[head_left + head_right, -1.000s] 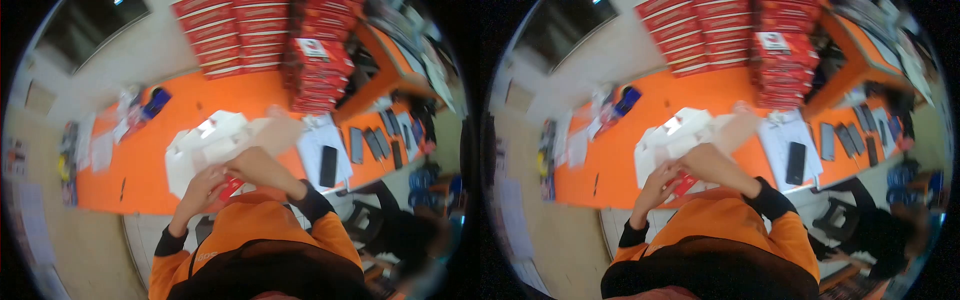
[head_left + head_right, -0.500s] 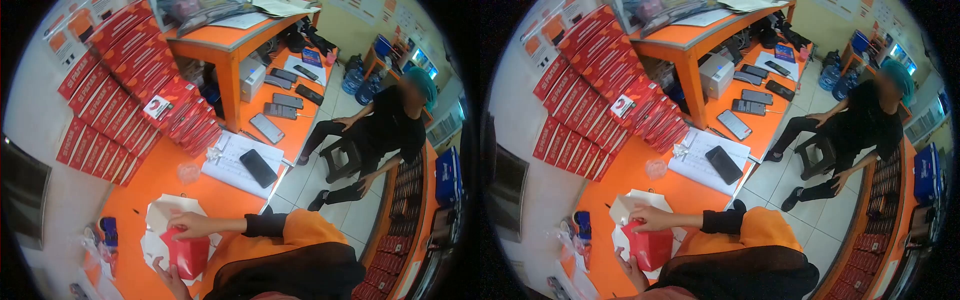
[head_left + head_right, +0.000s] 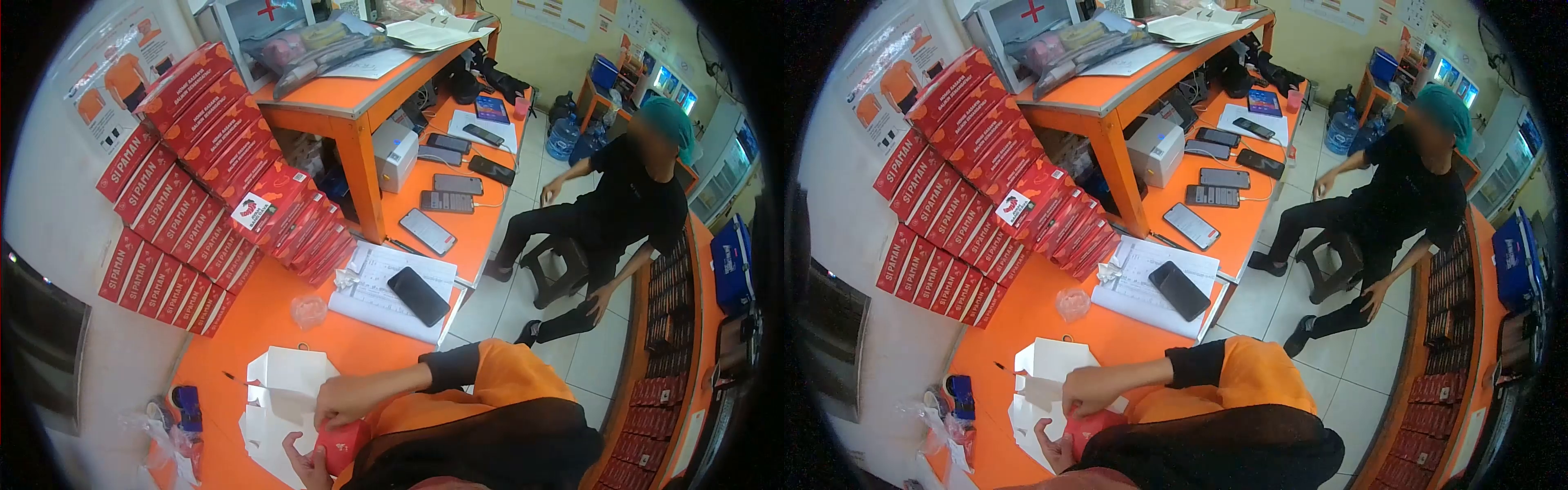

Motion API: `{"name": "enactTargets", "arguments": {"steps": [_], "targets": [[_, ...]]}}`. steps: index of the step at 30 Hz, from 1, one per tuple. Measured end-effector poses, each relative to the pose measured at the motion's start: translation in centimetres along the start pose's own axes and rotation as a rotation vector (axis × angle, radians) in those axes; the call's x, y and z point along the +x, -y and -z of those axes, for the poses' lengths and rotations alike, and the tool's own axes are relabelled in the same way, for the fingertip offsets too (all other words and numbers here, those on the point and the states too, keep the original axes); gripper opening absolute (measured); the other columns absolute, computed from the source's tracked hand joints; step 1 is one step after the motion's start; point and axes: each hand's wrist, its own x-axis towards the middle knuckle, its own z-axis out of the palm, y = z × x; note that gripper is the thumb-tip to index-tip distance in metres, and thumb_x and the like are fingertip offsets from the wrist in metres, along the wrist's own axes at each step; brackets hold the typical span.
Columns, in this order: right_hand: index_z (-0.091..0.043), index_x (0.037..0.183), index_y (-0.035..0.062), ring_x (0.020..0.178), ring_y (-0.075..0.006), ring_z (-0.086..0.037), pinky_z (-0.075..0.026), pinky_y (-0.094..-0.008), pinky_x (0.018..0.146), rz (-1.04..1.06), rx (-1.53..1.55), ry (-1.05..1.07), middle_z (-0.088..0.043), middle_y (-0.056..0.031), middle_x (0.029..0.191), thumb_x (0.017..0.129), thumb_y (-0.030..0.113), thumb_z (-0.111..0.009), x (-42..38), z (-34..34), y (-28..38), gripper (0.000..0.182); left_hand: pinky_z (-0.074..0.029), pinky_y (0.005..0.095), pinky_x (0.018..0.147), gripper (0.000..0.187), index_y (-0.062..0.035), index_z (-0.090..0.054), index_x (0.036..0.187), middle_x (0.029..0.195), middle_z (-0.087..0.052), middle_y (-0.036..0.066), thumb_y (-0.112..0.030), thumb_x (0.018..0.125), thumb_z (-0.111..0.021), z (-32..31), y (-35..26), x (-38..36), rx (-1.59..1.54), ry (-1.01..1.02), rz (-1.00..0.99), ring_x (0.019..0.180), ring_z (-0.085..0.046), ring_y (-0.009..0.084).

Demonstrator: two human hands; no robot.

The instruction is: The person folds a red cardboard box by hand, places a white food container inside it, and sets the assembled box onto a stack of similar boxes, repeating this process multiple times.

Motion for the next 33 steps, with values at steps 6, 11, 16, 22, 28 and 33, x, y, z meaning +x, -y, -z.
{"name": "enactTargets", "arguments": {"steps": [6,11,16,22,28,33], "targets": [[-0.062,0.08,0.0024,0.058,-0.0279,-0.059,-0.047,-0.0386,0.059,0.157,0.026,-0.191,-0.062,-0.0111,0.069,0.081,0.013,-0.051,1.1,-2.3,-3.0,0.016,-0.039,0.0205,0.052,0.031,-0.0084,-0.04,0.117,0.067,-0.055,0.002,-0.005,0.089,-0.053,-2.2,-1.5,1.7,0.162,-0.21,-0.264,0.056,-0.048,0.0068],[-0.054,0.09,0.0076,0.053,-0.0096,-0.049,-0.037,-0.025,0.048,-0.135,0.686,-0.275,-0.046,0.0001,0.062,0.095,0.025,-0.04,-1.3,2.6,-3.4,0.023,-0.042,0.024,0.059,0.025,-0.0074,-0.046,0.113,0.074,-0.058,0.005,-0.008,0.089,-0.055,2.2,-7.3,3.7,0.527,-0.586,-0.667,0.063,-0.051,0.0126],[-0.048,0.08,0.0142,0.044,-0.0031,-0.034,-0.028,-0.0172,0.043,-0.138,1.226,-0.259,-0.033,0.0079,0.056,0.095,0.025,-0.04,-2.1,1.9,-6.4,0.02,-0.044,0.0276,0.066,0.021,-0.0065,-0.052,0.108,0.082,-0.06,0.008,-0.012,0.089,-0.057,5.3,-12.0,2.3,0.867,-0.737,-1.026,0.07,-0.055,0.0184],[-0.052,0.102,0.0121,0.077,-0.008,-0.052,-0.044,-0.0229,0.069,-0.177,1.602,-0.196,-0.051,0.0021,0.081,0.098,0.034,-0.039,-1.4,-2.0,-9.7,0.026,-0.048,0.0318,0.074,0.018,-0.0054,-0.059,0.103,0.09,-0.063,0.011,-0.016,0.088,-0.06,5.1,-13.6,-0.2,1.105,-0.482,-1.14,0.078,-0.06,0.0254],[-0.033,0.135,0.0065,0.129,-0.0221,-0.03,-0.029,-0.0339,0.103,0.025,0.579,-0.347,-0.031,-0.0134,0.139,0.098,0.035,-0.037,2.6,-7.4,-9.7,0.047,-0.046,0.0352,0.059,0.022,0.0001,-0.062,0.092,0.072,-0.061,0.013,-0.021,0.09,-0.057,2.4,-12.0,-1.5,1.128,0.322,-0.274,0.064,-0.057,0.0229],[-0.06,0.086,0.0008,0.082,-0.0156,-0.055,-0.044,-0.0302,0.072,0.219,0.507,-0.089,-0.06,-0.0076,0.092,0.086,0.015,-0.06,0.8,-4.8,-2.3,0.015,-0.037,0.0327,0.052,0.027,-0.0007,-0.06,0.083,0.058,-0.049,0.007,-0.025,0.092,-0.053,2.8,-6.4,-0.4,0.696,0.492,0.194,0.053,-0.045,0.0159]]}}
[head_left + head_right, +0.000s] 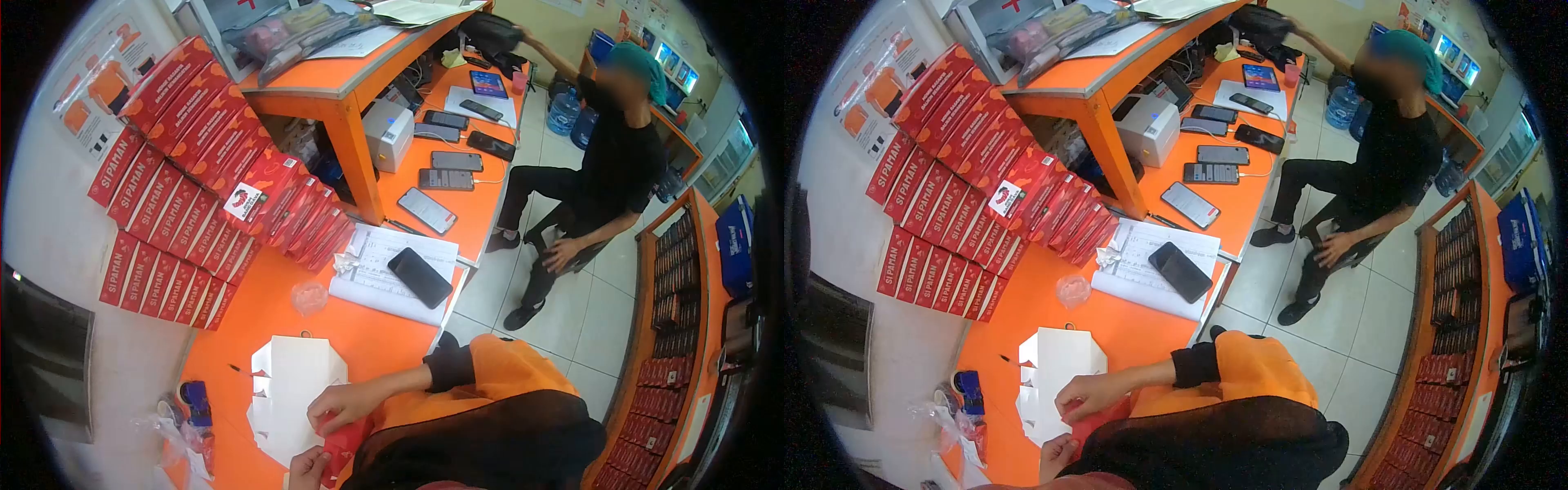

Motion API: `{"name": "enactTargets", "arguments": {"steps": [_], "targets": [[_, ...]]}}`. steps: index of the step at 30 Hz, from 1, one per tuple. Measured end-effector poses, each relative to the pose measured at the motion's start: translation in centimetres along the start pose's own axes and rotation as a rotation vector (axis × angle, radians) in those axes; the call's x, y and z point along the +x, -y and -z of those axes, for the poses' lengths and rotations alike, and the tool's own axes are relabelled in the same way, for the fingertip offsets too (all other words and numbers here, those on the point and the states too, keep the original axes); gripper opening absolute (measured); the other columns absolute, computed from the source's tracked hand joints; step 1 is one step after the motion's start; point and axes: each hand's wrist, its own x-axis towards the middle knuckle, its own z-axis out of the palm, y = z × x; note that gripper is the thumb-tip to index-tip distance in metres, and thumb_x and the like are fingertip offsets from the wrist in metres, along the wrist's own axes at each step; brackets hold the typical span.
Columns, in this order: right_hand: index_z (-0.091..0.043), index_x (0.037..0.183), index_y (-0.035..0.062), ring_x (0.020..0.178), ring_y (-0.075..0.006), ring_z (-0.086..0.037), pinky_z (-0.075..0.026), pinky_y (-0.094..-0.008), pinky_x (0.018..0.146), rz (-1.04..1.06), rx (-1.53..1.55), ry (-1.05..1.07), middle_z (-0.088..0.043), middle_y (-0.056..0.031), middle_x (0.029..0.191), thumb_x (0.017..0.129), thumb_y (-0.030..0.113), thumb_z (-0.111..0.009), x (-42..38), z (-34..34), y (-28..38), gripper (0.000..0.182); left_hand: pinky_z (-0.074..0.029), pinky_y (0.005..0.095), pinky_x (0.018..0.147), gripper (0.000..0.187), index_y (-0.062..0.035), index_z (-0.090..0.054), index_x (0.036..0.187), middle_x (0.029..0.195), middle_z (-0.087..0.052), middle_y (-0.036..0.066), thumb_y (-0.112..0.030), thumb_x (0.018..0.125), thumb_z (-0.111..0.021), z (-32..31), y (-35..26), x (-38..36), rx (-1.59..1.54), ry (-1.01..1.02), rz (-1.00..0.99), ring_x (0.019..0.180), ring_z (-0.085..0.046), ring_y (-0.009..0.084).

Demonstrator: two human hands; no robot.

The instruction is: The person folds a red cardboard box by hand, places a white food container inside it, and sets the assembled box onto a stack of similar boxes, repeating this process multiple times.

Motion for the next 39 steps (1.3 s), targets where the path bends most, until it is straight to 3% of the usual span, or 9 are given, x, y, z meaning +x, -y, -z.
{"name": "enactTargets", "arguments": {"steps": [4,10,13,19,23,27,28,32,39], "targets": [[-0.057,0.089,0.0048,0.091,-0.0221,-0.053,-0.044,-0.0319,0.074,0.119,0.009,-0.059,-0.053,-0.009,0.094,0.083,0.017,-0.062,-0.2,0.6,-0.4,0.014,-0.036,0.0198,0.047,0.012,-0.0043,-0.052,0.101,0.061,-0.053,-0.001,-0.013,0.092,-0.052,0.5,3.0,0.4,-0.463,0.078,0.367,0.05,-0.046,0.0057],[-0.049,0.092,0.0039,0.09,-0.0278,-0.048,-0.043,-0.0368,0.074,-0.027,-0.465,-0.248,-0.044,-0.0103,0.093,0.079,0.019,-0.063,0.2,-0.4,-0.9,0.024,-0.041,0.0201,0.049,0.018,-0.002,-0.057,0.087,0.074,-0.063,0.003,-0.016,0.094,-0.048,-2.2,-0.5,1.0,-0.675,-0.072,0.263,0.055,-0.054,0.0078],[-0.05,0.092,0.004,0.091,-0.0267,-0.049,-0.043,-0.037,0.074,0.146,-0.49,-0.04,-0.044,-0.0102,0.095,0.079,0.019,-0.063,0.2,-1.0,-1.2,0.023,-0.047,0.0213,0.056,0.013,0.0001,-0.053,0.096,0.081,-0.065,0.008,-0.013,0.093,-0.05,0.3,1.9,1.3,-0.444,0.129,0.181,0.062,-0.06,0.011],[-0.057,0.095,0.0063,0.087,-0.0285,-0.056,-0.045,-0.0383,0.073,0.029,-0.284,0.056,-0.055,-0.0123,0.094,0.086,0.022,-0.056,0.8,0.3,0.3,0.018,-0.05,0.0225,0.061,0.031,-0.0011,-0.039,0.114,0.084,-0.066,0.015,-0.002,0.087,-0.055,-0.1,-1.2,0.7,-0.612,-0.06,0.055,0.069,-0.064,0.0145],[-0.056,0.081,0.0033,0.07,-0.0351,-0.057,-0.045,-0.0415,0.064,-0.148,-0.44,0.013,-0.06,-0.0159,0.077,0.088,0.022,-0.052,1.8,0.2,2.3,0.02,-0.049,0.0214,0.063,0.041,-0.002,-0.038,0.116,0.072,-0.063,0.008,-0.005,0.083,-0.062,0.3,-2.0,0.6,-0.297,-0.341,-0.061,0.065,-0.061,0.0128],[-0.053,0.076,0.0019,0.058,-0.0369,-0.055,-0.044,-0.0424,0.058,0.092,-0.397,-0.121,-0.058,-0.0168,0.064,0.088,0.019,-0.051,2.9,1.0,2.7,0.021,-0.044,0.0322,0.077,0.031,0.0004,-0.048,0.107,0.107,-0.054,0.015,-0.015,0.085,-0.064,0.3,-1.3,1.6,0.842,-1.171,-0.895,0.093,-0.054,0.0208],[-0.053,0.076,0.0019,0.061,-0.0326,-0.057,-0.045,-0.0399,0.059,0.082,-0.383,-0.126,-0.058,-0.0153,0.068,0.087,0.017,-0.052,3.0,1.2,2.6,0.019,-0.044,0.0334,0.076,0.03,0.0019,-0.053,0.104,0.101,-0.054,0.012,-0.025,0.09,-0.058,0.3,-0.3,1.6,0.8,-1.341,-0.933,0.089,-0.053,0.023],[-0.053,0.075,0.0014,0.066,-0.0293,-0.059,-0.045,-0.037,0.061,0.156,-0.31,-0.178,-0.058,-0.0124,0.073,0.086,0.016,-0.054,2.8,1.3,3.9,0.018,-0.042,0.0303,0.084,0.031,0.0015,-0.052,0.118,0.103,-0.055,0.009,-0.02,0.098,-0.043,-1.7,1.9,2.6,0.027,-1.317,-0.317,0.091,-0.052,0.0185],[-0.056,0.072,0.0026,0.064,-0.0301,-0.06,-0.046,-0.0375,0.06,0.119,-0.378,-0.241,-0.058,-0.013,0.068,0.08,0.014,-0.057,2.5,1.2,3.7,0.014,-0.039,0.025,0.063,0.016,0.0019,-0.057,0.096,0.084,-0.05,0.003,-0.012,0.093,-0.05,-0.8,1.4,2.9,0.009,-1.125,-0.464,0.072,-0.047,0.0119]]}}
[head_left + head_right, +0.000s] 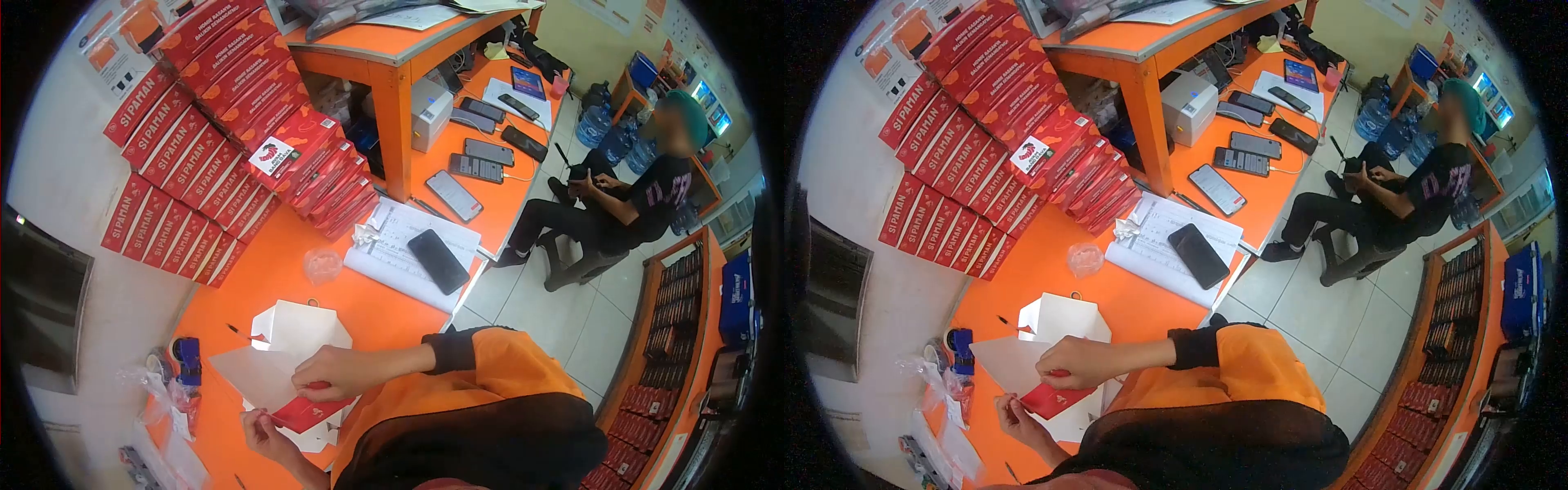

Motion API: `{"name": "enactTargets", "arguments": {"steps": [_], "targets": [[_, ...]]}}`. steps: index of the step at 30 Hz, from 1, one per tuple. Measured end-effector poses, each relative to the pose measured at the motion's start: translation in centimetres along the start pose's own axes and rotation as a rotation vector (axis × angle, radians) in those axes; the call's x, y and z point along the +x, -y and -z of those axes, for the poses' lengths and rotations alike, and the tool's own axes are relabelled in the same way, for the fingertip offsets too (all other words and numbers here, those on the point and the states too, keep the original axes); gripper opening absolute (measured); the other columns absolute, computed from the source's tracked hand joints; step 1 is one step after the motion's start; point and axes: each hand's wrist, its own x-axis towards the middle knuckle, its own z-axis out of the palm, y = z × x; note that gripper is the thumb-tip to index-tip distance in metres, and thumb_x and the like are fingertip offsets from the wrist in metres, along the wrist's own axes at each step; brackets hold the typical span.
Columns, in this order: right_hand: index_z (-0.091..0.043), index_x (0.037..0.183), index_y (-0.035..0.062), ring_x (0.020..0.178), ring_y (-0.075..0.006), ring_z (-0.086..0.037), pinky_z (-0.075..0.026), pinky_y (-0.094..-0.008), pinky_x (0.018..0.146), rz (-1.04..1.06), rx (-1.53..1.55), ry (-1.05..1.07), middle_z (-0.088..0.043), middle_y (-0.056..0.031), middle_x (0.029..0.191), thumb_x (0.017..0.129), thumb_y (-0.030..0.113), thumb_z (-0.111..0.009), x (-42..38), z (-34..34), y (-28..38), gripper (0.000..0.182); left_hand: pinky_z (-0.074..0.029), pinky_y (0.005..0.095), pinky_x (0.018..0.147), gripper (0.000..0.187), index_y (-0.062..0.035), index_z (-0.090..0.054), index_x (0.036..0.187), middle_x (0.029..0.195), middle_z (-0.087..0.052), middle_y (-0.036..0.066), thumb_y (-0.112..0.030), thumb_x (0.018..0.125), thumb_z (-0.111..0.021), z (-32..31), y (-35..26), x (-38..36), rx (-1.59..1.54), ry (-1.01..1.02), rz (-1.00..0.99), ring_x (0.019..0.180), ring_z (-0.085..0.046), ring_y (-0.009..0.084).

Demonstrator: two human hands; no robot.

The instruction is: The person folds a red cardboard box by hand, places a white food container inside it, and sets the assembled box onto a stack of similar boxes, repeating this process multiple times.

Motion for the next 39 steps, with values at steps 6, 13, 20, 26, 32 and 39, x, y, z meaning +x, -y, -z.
{"name": "enactTargets", "arguments": {"steps": [6,13,20,26,32,39], "targets": [[-0.055,0.062,0.0026,0.054,-0.0336,-0.057,-0.045,-0.0407,0.055,-0.084,-0.19,-0.029,-0.053,-0.0145,0.054,0.075,0.017,-0.059,0.1,-1.6,-1.2,0.02,-0.033,0.0254,0.049,0.001,-0.0007,-0.06,0.081,0.067,-0.047,0.003,0.0,0.081,-0.061,-0.7,-3.5,0.6,0.396,0.106,-0.159,0.055,-0.045,0.0119],[-0.058,0.088,0.0068,0.069,-0.028,-0.061,-0.046,-0.0412,0.059,0.02,-0.354,0.166,-0.059,-0.0097,0.075,0.08,0.027,-0.06,-1.1,-8.3,-4.6,0.021,-0.046,0.0235,0.053,0.029,0.0029,-0.043,0.11,0.071,-0.052,0.007,0.001,0.084,-0.057,-1.2,2.5,-2.4,-0.01,-0.04,0.171,0.058,-0.054,0.0123],[-0.049,0.123,0.0106,0.108,-0.0276,-0.049,-0.038,-0.0427,0.092,0.26,-0.671,-0.107,-0.054,-0.0077,0.108,0.08,0.027,-0.061,-3.6,-11.6,-12.1,0.047,-0.048,0.033,0.061,0.012,0.0051,-0.054,0.093,0.085,-0.057,0.015,0.001,0.083,-0.057,3.8,13.3,-5.0,0.432,0.06,0.18,0.072,-0.059,0.0248],[-0.051,0.122,0.0044,0.107,-0.0313,-0.054,-0.041,-0.0394,0.095,-0.166,-0.381,-0.18,-0.054,-0.0158,0.119,0.085,0.019,-0.056,-2.5,-5.1,-16.7,0.04,-0.047,0.0353,0.075,0.023,0.0029,-0.057,0.105,0.097,-0.06,0.016,0.006,0.082,-0.053,4.0,13.1,-10.6,0.545,0.212,0.118,0.088,-0.059,0.0285],[-0.045,0.128,0.0043,0.098,-0.0356,-0.056,-0.046,-0.0403,0.087,-0.453,-0.232,0.056,-0.052,-0.0174,0.115,0.088,0.012,-0.052,-5.0,-7.8,-17.0,0.041,-0.043,0.0374,0.09,0.039,0.0075,-0.044,0.124,0.119,-0.054,0.025,0.008,0.085,-0.046,-2.5,11.8,-12.7,-0.073,-0.166,0.498,0.112,-0.054,0.0331],[-0.03,0.138,0.0167,0.099,-0.0372,-0.055,-0.048,-0.0414,0.082,-0.536,-0.262,0.031,-0.048,-0.0197,0.117,0.078,-0.002,-0.056,-3.7,-7.9,-14.6,0.068,-0.038,0.0376,0.099,0.06,0.0054,-0.023,0.138,0.13,-0.045,0.027,0.01,0.083,-0.046,-2.4,11.1,-11.1,0.091,-0.029,0.492,0.121,-0.047,0.0348]]}}
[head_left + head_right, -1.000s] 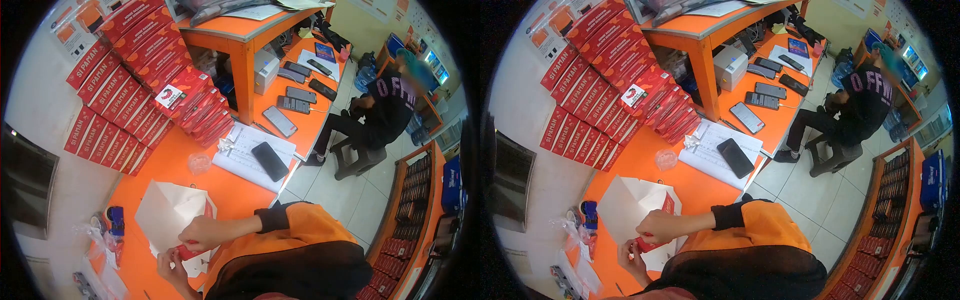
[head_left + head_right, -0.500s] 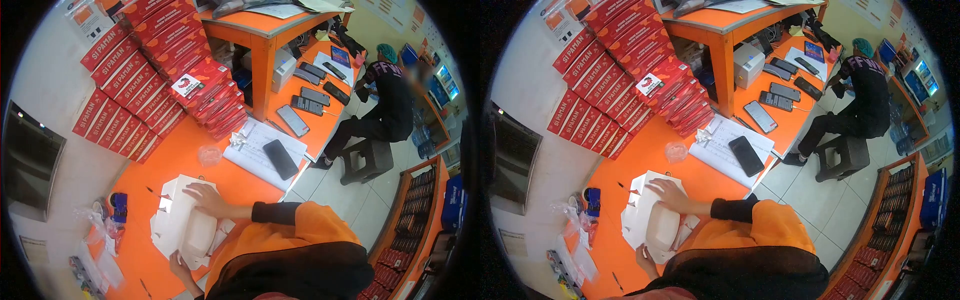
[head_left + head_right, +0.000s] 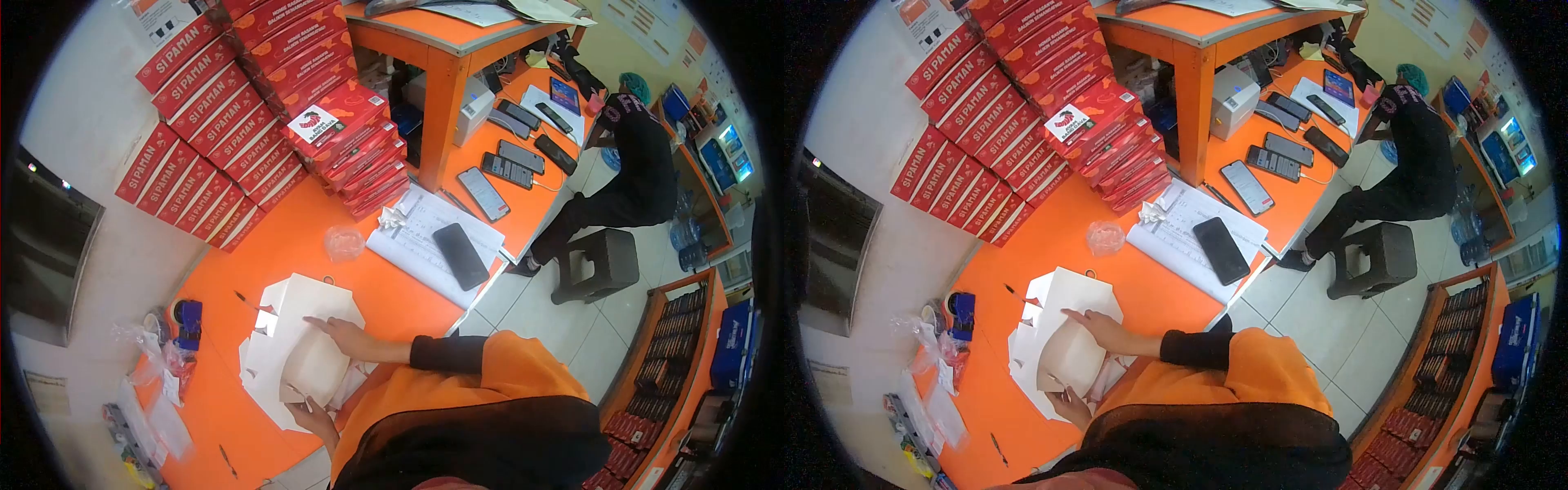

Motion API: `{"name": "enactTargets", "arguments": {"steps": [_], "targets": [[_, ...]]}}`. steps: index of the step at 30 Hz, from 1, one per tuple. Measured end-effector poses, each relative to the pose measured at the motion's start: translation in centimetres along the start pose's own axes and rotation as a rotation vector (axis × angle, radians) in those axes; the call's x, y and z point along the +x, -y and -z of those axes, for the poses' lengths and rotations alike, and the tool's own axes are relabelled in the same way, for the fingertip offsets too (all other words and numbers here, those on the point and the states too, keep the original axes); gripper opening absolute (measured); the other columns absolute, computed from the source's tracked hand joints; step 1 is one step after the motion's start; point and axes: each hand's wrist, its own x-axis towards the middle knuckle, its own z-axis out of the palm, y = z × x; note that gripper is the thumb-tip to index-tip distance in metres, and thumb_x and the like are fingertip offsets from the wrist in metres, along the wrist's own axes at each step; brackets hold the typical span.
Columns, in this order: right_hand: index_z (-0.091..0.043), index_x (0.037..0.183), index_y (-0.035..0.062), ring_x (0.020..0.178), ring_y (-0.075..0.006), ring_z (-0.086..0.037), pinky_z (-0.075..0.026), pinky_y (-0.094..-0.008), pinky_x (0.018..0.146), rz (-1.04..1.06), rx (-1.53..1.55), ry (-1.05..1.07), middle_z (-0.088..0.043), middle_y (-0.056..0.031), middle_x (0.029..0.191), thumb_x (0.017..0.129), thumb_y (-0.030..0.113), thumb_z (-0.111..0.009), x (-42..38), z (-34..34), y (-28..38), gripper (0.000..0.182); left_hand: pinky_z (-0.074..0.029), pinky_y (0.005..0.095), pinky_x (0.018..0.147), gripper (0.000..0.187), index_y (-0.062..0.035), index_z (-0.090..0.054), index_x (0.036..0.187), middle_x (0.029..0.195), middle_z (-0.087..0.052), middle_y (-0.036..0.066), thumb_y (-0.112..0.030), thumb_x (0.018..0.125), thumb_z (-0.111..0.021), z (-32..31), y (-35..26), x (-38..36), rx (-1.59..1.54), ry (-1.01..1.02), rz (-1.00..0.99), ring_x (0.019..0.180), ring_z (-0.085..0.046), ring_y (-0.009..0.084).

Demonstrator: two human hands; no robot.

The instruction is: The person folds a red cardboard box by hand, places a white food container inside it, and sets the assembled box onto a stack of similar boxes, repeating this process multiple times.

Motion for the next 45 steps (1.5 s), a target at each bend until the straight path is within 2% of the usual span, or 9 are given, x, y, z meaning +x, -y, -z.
{"name": "enactTargets", "arguments": {"steps": [2,8,14,17,23,29,32,38,45], "targets": [[-0.025,0.14,0.0202,0.103,-0.038,-0.054,-0.049,-0.0414,0.083,-0.078,0.055,0.161,-0.045,-0.0194,0.123,0.075,-0.003,-0.06,0.2,0.6,0.6,0.077,-0.036,0.0386,0.101,0.069,0.0035,-0.012,0.143,0.134,-0.041,0.027,0.01,0.082,-0.045,-0.4,-3.4,-0.5,-0.062,0.019,0.03,0.123,-0.044,0.0347],[-0.026,0.136,0.0143,0.105,-0.033,-0.055,-0.047,-0.0377,0.086,0.475,0.344,0.238,-0.033,-0.0184,0.136,0.081,0.007,-0.064,-2.4,2.6,-3.2,0.067,-0.032,0.0401,0.104,0.077,0.0032,-0.002,0.144,0.144,-0.02,0.028,-0.011,0.088,-0.054,2.7,1.8,-2.0,-0.151,0.501,-0.073,0.129,-0.034,0.0348],[-0.029,0.133,0.0118,0.1,-0.0271,-0.056,-0.048,-0.0365,0.083,0.169,0.391,0.453,-0.026,-0.0175,0.14,0.084,0.011,-0.063,-2.7,4.3,-1.8,0.059,-0.036,0.0406,0.102,0.073,0.0059,-0.009,0.142,0.143,-0.023,0.027,-0.015,0.089,-0.054,2.0,0.5,-2.2,-0.037,0.393,-0.04,0.126,-0.039,0.0338],[-0.031,0.13,0.011,0.123,-0.0337,-0.041,-0.04,-0.0376,0.096,0.12,0.44,0.452,-0.017,-0.0246,0.146,0.084,0.019,-0.064,-2.8,3.8,-1.9,0.057,-0.045,0.0383,0.093,0.066,0.0065,-0.019,0.14,0.141,-0.029,0.026,-0.011,0.088,-0.055,2.0,1.1,-2.0,-0.008,0.366,-0.034,0.121,-0.044,0.0324],[-0.044,0.12,0.0066,0.128,-0.0364,-0.033,-0.038,-0.0424,0.099,0.409,0.24,0.238,-0.028,-0.0224,0.139,0.078,0.018,-0.068,-1.8,1.4,-5.2,0.049,-0.054,0.0346,0.075,0.059,-0.0021,-0.038,0.136,0.131,-0.042,0.024,-0.003,0.081,-0.059,2.6,1.6,-0.9,0.182,0.369,-0.16,0.108,-0.054,0.0383],[-0.056,0.107,0.0066,0.118,-0.0331,-0.047,-0.053,-0.0337,0.075,0.492,0.14,0.208,-0.031,-0.0202,0.141,0.077,0.007,-0.069,-2.2,3.0,-5.3,0.033,-0.03,0.0448,0.105,0.064,-0.0101,-0.042,0.135,0.144,-0.025,0.025,-0.013,0.076,-0.069,3.4,3.2,-1.0,0.219,0.389,-0.244,0.13,-0.031,0.0426],[-0.053,0.109,0.0076,0.115,-0.0319,-0.05,-0.052,-0.0347,0.076,0.3,0.056,0.323,-0.027,-0.0206,0.145,0.078,0.007,-0.069,-3.2,2.6,-6.1,0.035,-0.031,0.0446,0.105,0.068,-0.0099,-0.042,0.134,0.143,-0.025,0.027,-0.013,0.073,-0.073,2.6,2.7,-1.2,0.478,0.285,-0.367,0.131,-0.028,0.0445],[-0.046,0.116,0.0101,0.102,-0.029,-0.055,-0.05,-0.0358,0.078,0.304,0.163,0.203,-0.02,-0.021,0.148,0.081,0.011,-0.066,-3.5,1.2,-4.1,0.04,-0.036,0.0419,0.102,0.071,-0.0089,-0.042,0.133,0.142,-0.029,0.026,-0.008,0.071,-0.075,0.7,3.9,-2.2,0.108,0.219,-0.088,0.129,-0.034,0.041],[-0.057,0.104,0.0078,0.095,-0.0298,-0.057,-0.05,-0.0353,0.078,0.457,-0.026,0.156,-0.052,-0.0139,0.118,0.08,0.008,-0.066,-3.8,2.0,-5.0,0.026,-0.047,0.0361,0.09,0.074,-0.011,-0.039,0.136,0.134,-0.039,0.023,0.006,0.071,-0.07,0.5,4.0,-2.1,0.155,0.206,-0.119,0.118,-0.048,0.0339]]}}
